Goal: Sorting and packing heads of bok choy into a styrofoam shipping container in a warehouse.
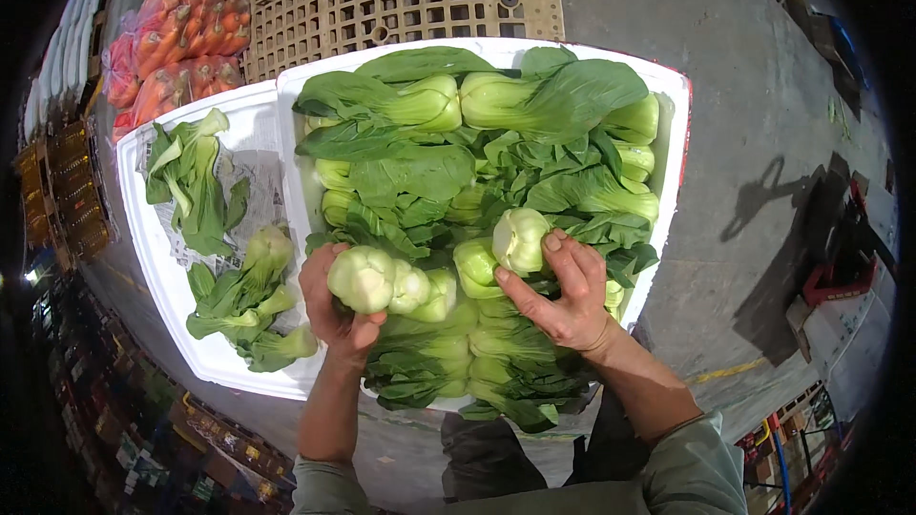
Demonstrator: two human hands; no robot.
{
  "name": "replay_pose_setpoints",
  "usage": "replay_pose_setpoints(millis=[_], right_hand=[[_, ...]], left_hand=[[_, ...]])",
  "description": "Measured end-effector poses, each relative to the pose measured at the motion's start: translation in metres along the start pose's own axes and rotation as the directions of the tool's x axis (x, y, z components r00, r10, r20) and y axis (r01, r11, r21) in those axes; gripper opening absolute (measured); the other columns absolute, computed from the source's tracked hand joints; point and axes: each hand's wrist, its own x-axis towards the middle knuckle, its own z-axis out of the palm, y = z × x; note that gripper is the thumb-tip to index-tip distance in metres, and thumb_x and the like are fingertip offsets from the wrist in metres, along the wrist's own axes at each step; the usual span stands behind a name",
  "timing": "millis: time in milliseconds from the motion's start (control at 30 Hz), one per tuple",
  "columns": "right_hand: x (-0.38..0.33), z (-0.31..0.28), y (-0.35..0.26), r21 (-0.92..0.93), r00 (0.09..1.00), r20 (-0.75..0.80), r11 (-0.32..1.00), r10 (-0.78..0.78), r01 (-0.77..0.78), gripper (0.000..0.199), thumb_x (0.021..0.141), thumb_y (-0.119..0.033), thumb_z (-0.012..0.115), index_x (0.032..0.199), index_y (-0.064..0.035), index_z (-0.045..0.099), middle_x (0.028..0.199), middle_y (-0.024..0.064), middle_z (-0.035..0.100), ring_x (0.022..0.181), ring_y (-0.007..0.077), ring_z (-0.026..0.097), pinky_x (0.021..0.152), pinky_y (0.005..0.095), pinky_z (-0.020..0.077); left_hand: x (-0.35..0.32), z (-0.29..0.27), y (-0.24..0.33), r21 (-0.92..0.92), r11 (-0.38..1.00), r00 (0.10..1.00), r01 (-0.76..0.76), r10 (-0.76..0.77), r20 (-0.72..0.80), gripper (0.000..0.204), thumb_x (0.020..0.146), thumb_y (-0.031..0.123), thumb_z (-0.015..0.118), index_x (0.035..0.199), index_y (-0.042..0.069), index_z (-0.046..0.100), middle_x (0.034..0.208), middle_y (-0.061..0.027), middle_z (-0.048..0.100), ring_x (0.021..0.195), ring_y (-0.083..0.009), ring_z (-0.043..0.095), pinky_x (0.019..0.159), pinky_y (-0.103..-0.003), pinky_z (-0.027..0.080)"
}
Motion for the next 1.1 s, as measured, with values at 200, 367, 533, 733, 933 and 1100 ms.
replay_pose_setpoints(millis=[200, 367, 533, 733, 933, 1100], right_hand=[[0.018, -0.007, -0.003, 0.004, 0.992, 0.113, 0.999, 0.051, -0.052, 0.046, 0.068, -0.006, 0.064, 0.112, -0.0211, 0.067, 0.127, 0.0187, 0.045, 0.108, 0.0326, 0.049, 0.088, 0.0401, 0.0422], [0.055, -0.014, -0.004, -0.004, 0.917, 0.371, 0.987, 0.148, -0.158, 0.044, 0.071, -0.012, 0.065, 0.115, -0.0142, 0.061, 0.132, 0.0228, 0.039, 0.117, 0.0368, 0.042, 0.094, 0.0452, 0.0364], [0.097, -0.025, -0.006, 0.020, 0.880, 0.447, 0.982, 0.158, -0.187, 0.034, 0.073, -0.019, 0.068, 0.103, -0.0058, 0.062, 0.125, 0.0239, 0.046, 0.115, 0.0378, 0.044, 0.094, 0.0474, 0.0367], [0.153, 0.013, -0.002, 0.025, 0.958, 0.264, 0.992, 0.110, -0.121, 0.028, 0.072, -0.017, 0.067, 0.094, -0.0024, 0.060, 0.101, 0.0148, 0.054, 0.097, 0.0296, 0.050, 0.084, 0.0431, 0.0398], [0.174, 0.052, 0.019, -0.348, 0.978, 0.206, 0.932, -0.028, 0.100, 0.024, 0.074, -0.014, 0.059, 0.096, -0.0054, 0.056, 0.093, 0.0120, 0.049, 0.091, 0.0271, 0.048, 0.082, 0.0403, 0.0386], [0.170, 0.050, 0.025, -0.232, 0.968, 0.206, 0.955, -0.140, 0.188, 0.020, 0.076, -0.014, 0.055, 0.095, -0.0064, 0.054, 0.098, 0.0122, 0.050, 0.093, 0.0271, 0.049, 0.086, 0.0439, 0.0378]], left_hand=[[0.027, 0.011, 0.001, 0.099, 0.995, 0.999, -0.018, 0.013, 0.053, 0.060, 0.066, 0.026, 0.079, 0.116, 0.001, 0.056, 0.112, -0.0135, 0.057, 0.100, -0.0330, 0.053, 0.085, -0.044, 0.042], [0.071, 0.027, 0.009, 0.320, 0.947, 0.935, -0.020, -0.096, 0.343, 0.054, 0.073, 0.030, 0.074, 0.118, 0.004, 0.058, 0.113, -0.0116, 0.058, 0.105, -0.0300, 0.052, 0.092, -0.042, 0.038], [0.077, 0.028, 0.010, 0.366, 0.930, 0.892, -0.033, -0.138, 0.430, 0.052, 0.079, 0.033, 0.068, 0.121, 0.004, 0.057, 0.114, -0.0114, 0.057, 0.104, -0.0300, 0.051, 0.091, -0.040, 0.038], [0.076, 0.025, 0.012, 0.390, 0.921, 0.876, -0.009, -0.181, 0.446, 0.048, 0.081, 0.031, 0.066, 0.120, 0.004, 0.057, 0.112, -0.0111, 0.056, 0.103, -0.0298, 0.050, 0.090, -0.041, 0.038], [0.062, 0.031, 0.002, 0.343, 0.937, 0.937, -0.067, -0.059, 0.344, 0.049, 0.083, 0.035, 0.065, 0.120, 0.004, 0.057, 0.112, -0.0121, 0.056, 0.100, -0.0310, 0.051, 0.089, -0.041, 0.039], [0.055, 0.031, -0.001, 0.344, 0.936, 0.959, -0.077, -0.025, 0.284, 0.047, 0.082, 0.036, 0.064, 0.120, 0.008, 0.058, 0.113, -0.0099, 0.057, 0.101, -0.0288, 0.051, 0.089, -0.042, 0.038]])
